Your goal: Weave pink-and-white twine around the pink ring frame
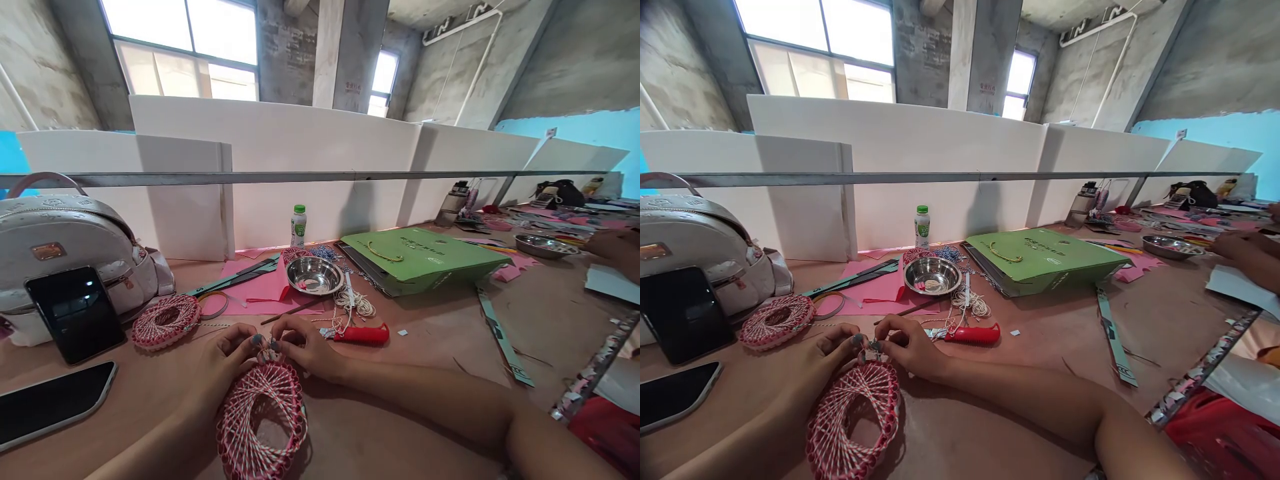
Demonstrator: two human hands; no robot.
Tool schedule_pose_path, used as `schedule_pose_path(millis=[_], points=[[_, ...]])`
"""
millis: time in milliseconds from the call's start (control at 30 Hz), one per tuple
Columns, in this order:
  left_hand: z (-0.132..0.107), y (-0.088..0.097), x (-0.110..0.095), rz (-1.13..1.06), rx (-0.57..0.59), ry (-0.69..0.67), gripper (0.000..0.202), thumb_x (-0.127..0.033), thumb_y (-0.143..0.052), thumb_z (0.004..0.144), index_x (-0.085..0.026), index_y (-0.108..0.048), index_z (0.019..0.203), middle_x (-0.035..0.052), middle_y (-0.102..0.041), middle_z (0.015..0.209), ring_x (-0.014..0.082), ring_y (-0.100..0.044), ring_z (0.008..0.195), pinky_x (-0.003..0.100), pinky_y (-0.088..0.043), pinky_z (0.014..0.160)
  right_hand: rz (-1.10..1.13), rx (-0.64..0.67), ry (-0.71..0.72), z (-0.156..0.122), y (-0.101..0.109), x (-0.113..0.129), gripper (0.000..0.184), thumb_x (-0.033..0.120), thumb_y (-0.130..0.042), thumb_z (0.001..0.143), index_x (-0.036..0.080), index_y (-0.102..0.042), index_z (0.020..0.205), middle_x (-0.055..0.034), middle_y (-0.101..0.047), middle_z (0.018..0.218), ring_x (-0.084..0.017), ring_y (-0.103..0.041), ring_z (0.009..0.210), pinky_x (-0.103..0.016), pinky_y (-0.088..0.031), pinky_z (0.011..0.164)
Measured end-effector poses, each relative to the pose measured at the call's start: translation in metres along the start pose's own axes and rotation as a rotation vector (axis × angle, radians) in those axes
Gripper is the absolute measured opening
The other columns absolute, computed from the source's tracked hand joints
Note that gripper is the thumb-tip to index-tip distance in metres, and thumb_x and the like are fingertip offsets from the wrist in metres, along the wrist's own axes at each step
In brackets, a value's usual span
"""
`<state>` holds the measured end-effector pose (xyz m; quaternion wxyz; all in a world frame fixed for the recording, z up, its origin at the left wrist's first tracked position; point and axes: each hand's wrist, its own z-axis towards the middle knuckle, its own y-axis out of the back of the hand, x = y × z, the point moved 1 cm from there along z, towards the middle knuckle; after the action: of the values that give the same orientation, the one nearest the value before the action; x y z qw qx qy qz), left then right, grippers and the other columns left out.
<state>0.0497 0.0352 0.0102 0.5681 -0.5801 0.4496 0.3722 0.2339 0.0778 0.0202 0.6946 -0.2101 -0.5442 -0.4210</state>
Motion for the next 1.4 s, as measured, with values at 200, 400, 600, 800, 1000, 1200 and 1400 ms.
schedule_pose_path(millis=[200, 400, 600, 800, 1000, 1200, 1400], points=[[0.0, 0.0, 0.0, 0.033, 0.011, -0.023, 0.043, -0.051, -0.085, 0.072, -0.019, -0.059, 0.085, -0.001, -0.068, 0.074, 0.0102, -0.06, 0.058, 0.019, -0.047, 0.055, -0.03, 0.042, 0.05, 0.0, 0.002, -0.006, 0.018, 0.033, -0.069, 0.091, 0.017, -0.06, 0.091, 0.0011, -0.056, 0.086, -0.008, -0.048, 0.062, -0.023, -0.038, 0.058], [-0.002, -0.002, 0.0, 0.017, 0.003, -0.022, 0.048, -0.051, -0.089, 0.067, -0.019, -0.057, 0.084, -0.0008, -0.069, 0.07, 0.0114, -0.061, 0.057, 0.019, -0.047, 0.053, -0.028, 0.016, 0.032, 0.001, 0.0, -0.002, 0.022, 0.036, -0.071, 0.089, 0.016, -0.063, 0.089, 0.0, -0.059, 0.085, -0.008, -0.049, 0.063, -0.022, -0.039, 0.059], [-0.001, -0.003, 0.001, 0.034, -0.02, -0.04, 0.046, -0.043, -0.092, 0.063, -0.019, -0.058, 0.082, -0.0012, -0.069, 0.065, 0.012, -0.063, 0.057, 0.017, -0.044, 0.051, -0.047, -0.017, 0.018, 0.002, 0.0, 0.0, 0.024, 0.038, -0.074, 0.087, 0.015, -0.065, 0.085, 0.0005, -0.062, 0.079, -0.007, -0.047, 0.057, -0.021, -0.036, 0.054], [-0.001, -0.002, 0.002, 0.098, -0.011, -0.022, 0.037, -0.038, -0.091, 0.061, -0.016, -0.069, 0.078, 0.0034, -0.072, 0.07, 0.0144, -0.065, 0.063, 0.02, -0.048, 0.057, -0.114, -0.076, 0.069, 0.001, 0.0, 0.001, 0.015, 0.029, -0.073, 0.086, 0.015, -0.067, 0.083, 0.0003, -0.063, 0.078, -0.007, -0.046, 0.056, -0.021, -0.035, 0.052], [-0.008, -0.01, -0.008, 0.227, -0.033, -0.077, 0.03, -0.036, -0.089, 0.061, -0.015, -0.075, 0.078, 0.0071, -0.076, 0.081, 0.0178, -0.067, 0.072, 0.023, -0.052, 0.064, -0.12, -0.085, 0.109, 0.0, -0.001, 0.003, 0.011, 0.026, -0.07, 0.085, 0.016, -0.065, 0.084, 0.001, -0.061, 0.08, -0.006, -0.043, 0.055, -0.019, -0.033, 0.049], [-0.015, -0.02, -0.015, 0.22, -0.021, -0.101, 0.027, -0.033, -0.088, 0.061, -0.017, -0.074, 0.077, 0.0056, -0.076, 0.08, 0.0186, -0.069, 0.071, 0.024, -0.054, 0.064, -0.289, -0.117, 0.258, -0.003, -0.001, 0.005, 0.002, 0.015, -0.068, 0.083, 0.017, -0.067, 0.084, 0.0013, -0.06, 0.078, -0.009, -0.047, 0.063, -0.02, -0.036, 0.056], [-0.012, -0.02, -0.021, 0.196, -0.011, -0.05, 0.032, -0.032, -0.094, 0.051, -0.016, -0.075, 0.071, 0.0059, -0.076, 0.076, 0.0189, -0.071, 0.07, 0.025, -0.056, 0.065, -0.309, -0.106, 0.33, -0.004, 0.0, 0.004, 0.003, 0.019, -0.066, 0.088, 0.018, -0.065, 0.086, 0.0007, -0.056, 0.079, -0.011, -0.047, 0.066, -0.023, -0.038, 0.06]])
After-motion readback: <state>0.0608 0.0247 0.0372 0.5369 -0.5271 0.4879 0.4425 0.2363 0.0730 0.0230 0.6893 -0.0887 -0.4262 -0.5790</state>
